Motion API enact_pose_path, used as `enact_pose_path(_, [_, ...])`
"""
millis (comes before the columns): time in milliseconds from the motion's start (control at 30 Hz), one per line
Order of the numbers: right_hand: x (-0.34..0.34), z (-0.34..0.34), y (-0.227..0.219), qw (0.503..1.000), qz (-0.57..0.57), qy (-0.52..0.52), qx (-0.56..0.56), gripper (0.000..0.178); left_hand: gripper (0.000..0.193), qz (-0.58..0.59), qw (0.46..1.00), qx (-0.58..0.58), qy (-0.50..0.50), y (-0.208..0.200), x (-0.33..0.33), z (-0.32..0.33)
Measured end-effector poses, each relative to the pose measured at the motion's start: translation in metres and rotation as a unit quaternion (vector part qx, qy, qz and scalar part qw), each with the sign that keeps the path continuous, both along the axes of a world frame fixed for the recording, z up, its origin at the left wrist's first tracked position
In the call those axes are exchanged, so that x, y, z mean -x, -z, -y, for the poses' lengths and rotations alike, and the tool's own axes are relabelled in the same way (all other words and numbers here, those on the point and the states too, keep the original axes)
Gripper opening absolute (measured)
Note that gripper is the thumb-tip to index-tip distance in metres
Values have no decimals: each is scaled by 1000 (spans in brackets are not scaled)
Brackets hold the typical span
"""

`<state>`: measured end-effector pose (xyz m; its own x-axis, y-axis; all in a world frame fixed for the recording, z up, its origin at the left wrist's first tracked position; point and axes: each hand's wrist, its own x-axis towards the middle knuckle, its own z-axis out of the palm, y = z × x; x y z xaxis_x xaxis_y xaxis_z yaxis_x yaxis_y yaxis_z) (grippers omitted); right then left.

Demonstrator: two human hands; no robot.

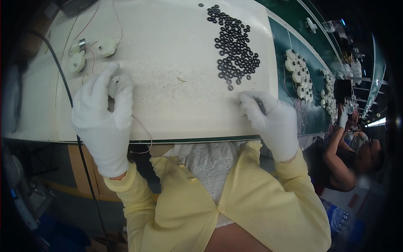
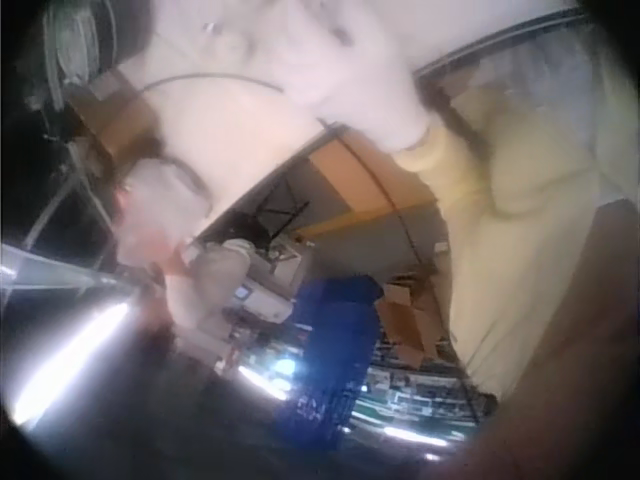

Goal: The person assembles small white plastic components by inserting black circular washers into their holes. They pick up each component, place a washer, and set the finished unit aside on the table. The process is repeated continuously with components and washers arranged on the work surface.

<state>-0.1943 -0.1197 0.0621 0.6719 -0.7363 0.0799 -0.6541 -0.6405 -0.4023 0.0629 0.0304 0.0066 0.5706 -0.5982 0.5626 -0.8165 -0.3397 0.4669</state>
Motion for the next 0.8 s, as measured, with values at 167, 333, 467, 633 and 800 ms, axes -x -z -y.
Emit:
enact_pose_path(167, [10,13,10,997,52,46,-46,22,28,12,1000,-11,-5,1,1,1])
enact_pose_path(333, [10,23,8,987,86,97,-97,23,29,43,999,-10,4,1,-1,0])
enact_pose_path(467, [15,25,13,996,71,37,-49,22,29,49,999,-10,7,2,-2,0])
enact_pose_path(633, [6,19,2,972,139,104,-158,20,32,-13,998,-65,0,-3,1,-5])
enact_pose_path(800, [1,17,2,968,121,122,-182,20,32,-30,997,-76,-9,-4,1,-6])
